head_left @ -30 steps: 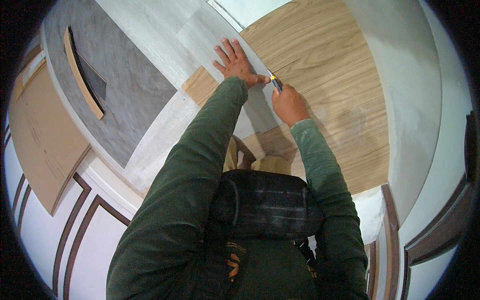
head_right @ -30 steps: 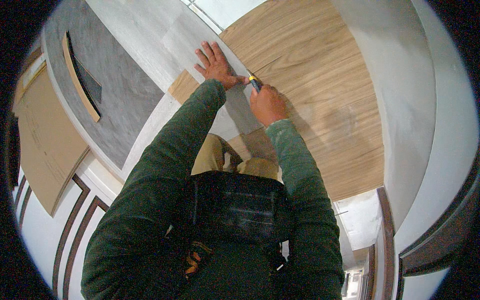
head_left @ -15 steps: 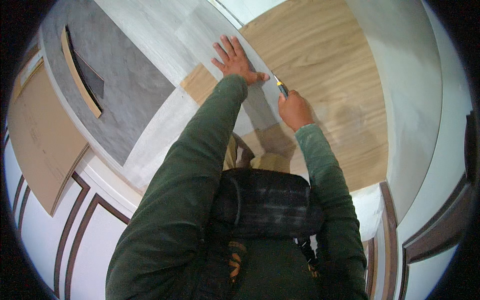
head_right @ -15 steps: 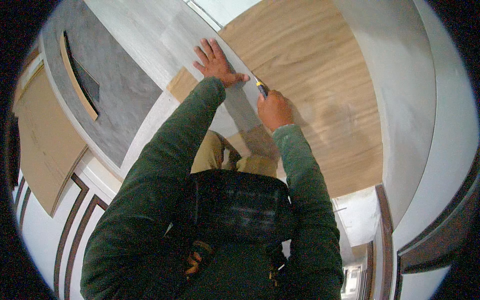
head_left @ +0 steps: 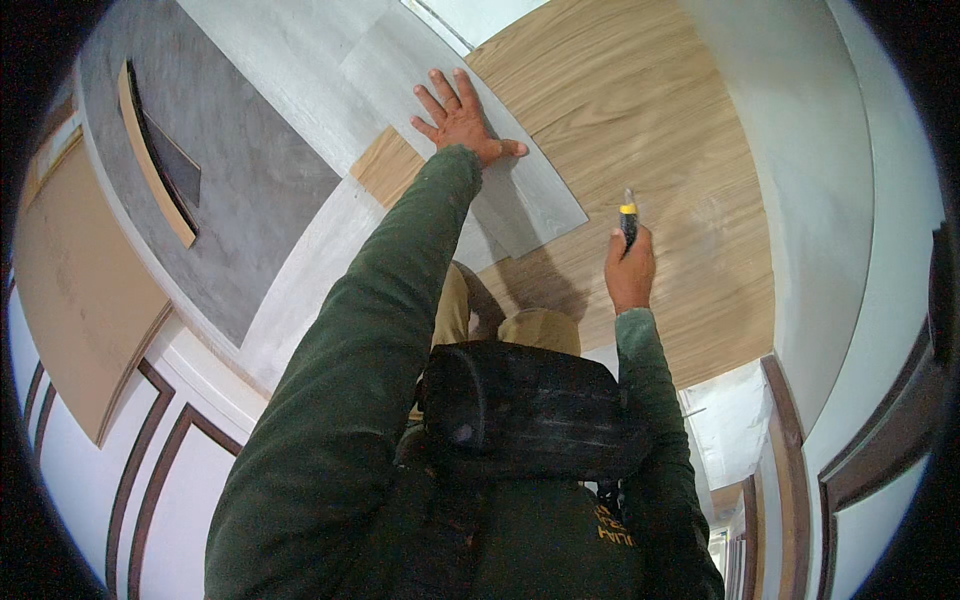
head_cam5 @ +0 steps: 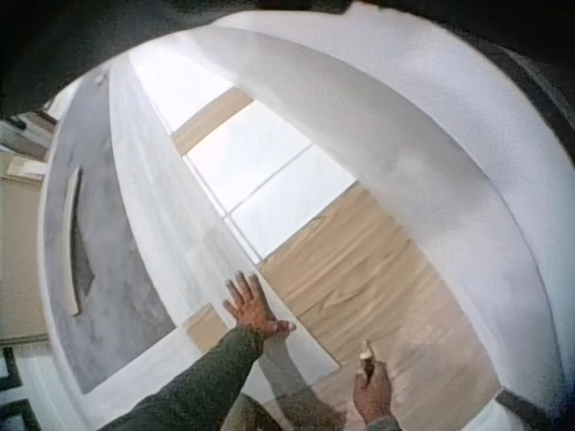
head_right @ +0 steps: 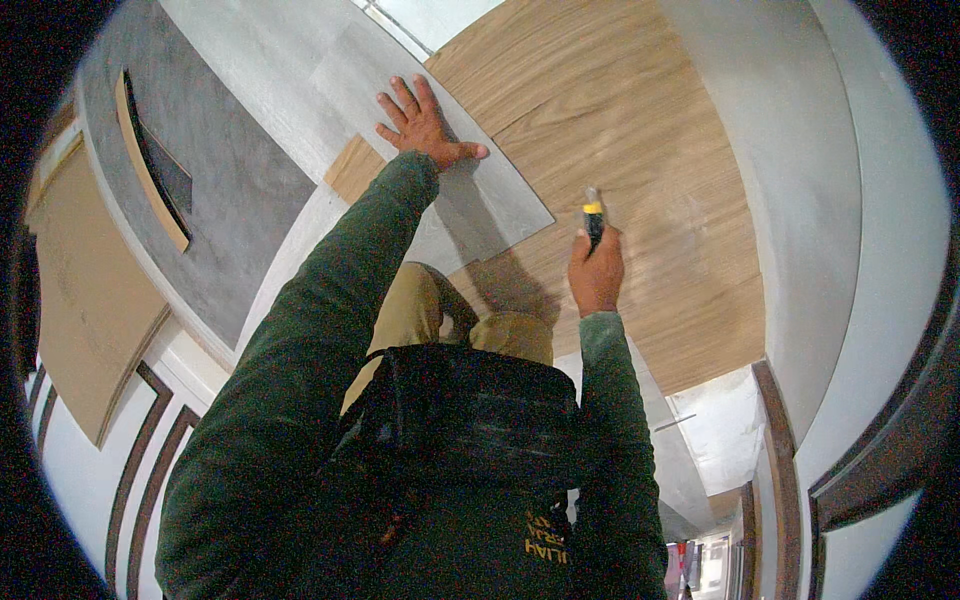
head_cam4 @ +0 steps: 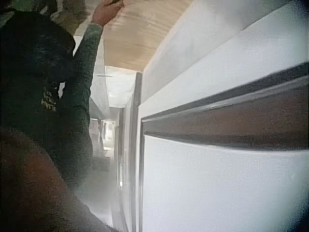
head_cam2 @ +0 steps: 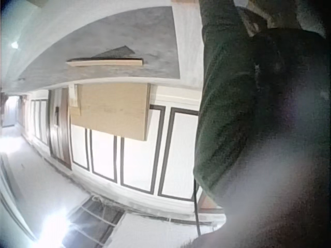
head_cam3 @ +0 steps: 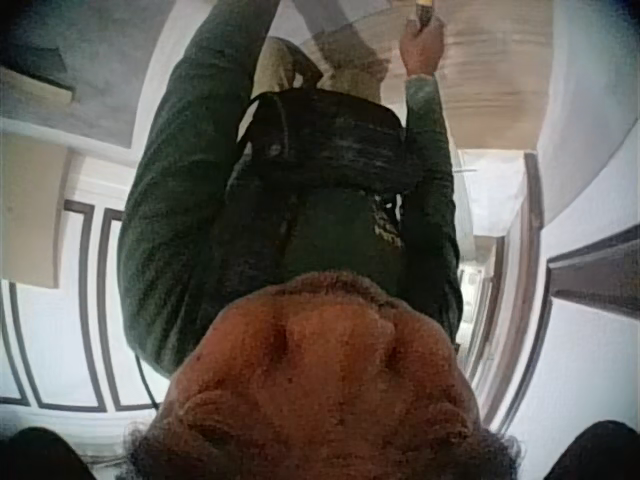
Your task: The person measures and cuts vinyl flooring planks using a utility knife, then fits and presses the pieces onto the floor surface.
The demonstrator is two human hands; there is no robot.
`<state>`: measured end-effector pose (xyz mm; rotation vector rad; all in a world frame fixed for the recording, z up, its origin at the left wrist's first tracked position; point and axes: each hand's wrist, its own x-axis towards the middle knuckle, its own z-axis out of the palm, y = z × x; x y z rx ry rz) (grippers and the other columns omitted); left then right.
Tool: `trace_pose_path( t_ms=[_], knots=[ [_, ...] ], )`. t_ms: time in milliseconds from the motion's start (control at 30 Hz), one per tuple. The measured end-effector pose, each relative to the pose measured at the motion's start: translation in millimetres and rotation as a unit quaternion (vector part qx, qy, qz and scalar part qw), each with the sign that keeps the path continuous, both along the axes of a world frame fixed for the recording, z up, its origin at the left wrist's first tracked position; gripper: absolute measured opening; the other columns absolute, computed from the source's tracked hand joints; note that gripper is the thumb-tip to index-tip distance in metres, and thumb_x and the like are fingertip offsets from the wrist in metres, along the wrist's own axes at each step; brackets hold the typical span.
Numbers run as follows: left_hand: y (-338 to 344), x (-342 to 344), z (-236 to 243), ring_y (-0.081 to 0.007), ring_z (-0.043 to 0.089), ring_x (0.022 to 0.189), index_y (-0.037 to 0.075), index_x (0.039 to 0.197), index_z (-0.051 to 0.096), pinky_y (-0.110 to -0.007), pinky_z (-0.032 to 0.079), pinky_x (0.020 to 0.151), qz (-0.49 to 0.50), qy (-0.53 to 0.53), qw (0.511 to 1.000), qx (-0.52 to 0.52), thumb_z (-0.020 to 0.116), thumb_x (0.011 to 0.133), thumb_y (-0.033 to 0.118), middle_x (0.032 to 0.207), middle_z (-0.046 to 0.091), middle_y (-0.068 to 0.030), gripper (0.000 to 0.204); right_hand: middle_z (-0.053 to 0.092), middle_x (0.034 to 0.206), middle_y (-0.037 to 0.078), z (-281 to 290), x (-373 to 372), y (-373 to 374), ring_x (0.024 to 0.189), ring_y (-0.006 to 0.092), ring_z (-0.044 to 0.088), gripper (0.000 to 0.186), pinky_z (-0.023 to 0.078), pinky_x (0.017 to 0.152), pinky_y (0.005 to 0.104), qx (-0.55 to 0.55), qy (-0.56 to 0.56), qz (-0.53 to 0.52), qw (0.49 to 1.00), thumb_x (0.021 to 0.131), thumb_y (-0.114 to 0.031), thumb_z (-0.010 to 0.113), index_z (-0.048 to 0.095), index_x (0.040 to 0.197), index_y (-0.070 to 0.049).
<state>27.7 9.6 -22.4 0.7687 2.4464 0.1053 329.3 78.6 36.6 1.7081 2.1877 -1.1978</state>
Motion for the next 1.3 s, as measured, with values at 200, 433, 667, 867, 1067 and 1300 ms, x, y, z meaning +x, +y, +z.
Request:
trace_pose_path(
  t_ms=[200, 433, 667, 867, 1067, 1300],
  knots=[
    [-4, 6, 10, -0.0520, -0.018, 0.143, 0.035, 0.153, 0.024, -0.082, 0.002, 0.100, -0.076, 0.033, 0.996, 0.015, 0.082, 0.044, 0.074, 0.163, -0.009, -0.0168, 0.130, 0.058, 0.107, 0.025, -26, 68, -22, 0.104, 0.0431, 0.054, 0.045, 0.042, 0.092, 0.0514, 0.117, -0.103, 0.012, 0.988, 0.084, -0.022, 0.068, 0.051, 0.116, 0.005],
    [-62, -21, 6, -0.0511, -0.006, 0.146, 0.029, 0.140, 0.046, -0.082, 0.013, 0.101, -0.117, 0.063, 0.989, 0.062, 0.078, 0.066, 0.063, 0.164, 0.008, -0.0075, 0.087, 0.051, 0.120, 0.025, -29, 89, -49, 0.117, 0.0417, 0.046, 0.055, 0.037, 0.100, 0.0532, 0.160, -0.155, 0.007, 0.975, 0.081, -0.016, 0.070, 0.044, 0.126, 0.003],
    [-98, -41, 34, -0.0357, 0.003, 0.150, 0.032, 0.148, 0.033, -0.077, 0.019, 0.106, -0.058, 0.022, 0.998, -0.025, 0.078, 0.072, 0.056, 0.164, 0.007, -0.0035, 0.091, 0.045, 0.129, 0.026, -14, 18, -75, 0.125, 0.0437, 0.040, 0.067, 0.031, 0.107, 0.0544, 0.165, 0.029, 0.087, 0.982, 0.076, -0.012, 0.072, 0.042, 0.133, 0.004],
    [-112, -7, 26, -0.0351, 0.007, 0.150, 0.012, 0.150, 0.028, -0.069, 0.022, 0.110, 0.038, 0.013, 0.998, 0.051, 0.075, 0.079, 0.043, 0.163, 0.008, -0.0129, 0.091, 0.047, 0.126, 0.024, 0, -85, -76, 0.122, 0.0412, 0.042, 0.065, 0.034, 0.104, 0.0518, 0.100, 0.007, 0.049, 0.994, 0.073, -0.015, 0.077, 0.046, 0.128, 0.002],
    [-142, -17, 12, -0.0373, 0.019, 0.147, 0.005, 0.149, 0.029, -0.062, 0.026, 0.111, 0.019, 0.013, 0.988, 0.155, 0.070, 0.084, 0.036, 0.160, 0.014, -0.0204, 0.083, 0.055, 0.111, 0.021, -23, -90, -97, 0.107, 0.0384, 0.051, 0.045, 0.042, 0.092, 0.0491, 0.111, 0.006, 0.025, 0.993, 0.079, -0.024, 0.074, 0.056, 0.113, 0.000],
    [-125, -22, 9, -0.0418, 0.027, 0.143, 0.003, 0.148, 0.030, -0.054, 0.025, 0.114, 0.104, 0.045, 0.967, 0.227, 0.074, 0.080, 0.042, 0.159, 0.013, -0.0245, 0.090, 0.058, 0.096, 0.020, -43, -71, -129, 0.095, 0.0393, 0.055, 0.015, 0.046, 0.081, 0.0469, 0.063, 0.141, 0.013, 0.988, 0.086, -0.014, 0.064, 0.061, 0.094, -0.001]
  ],
)
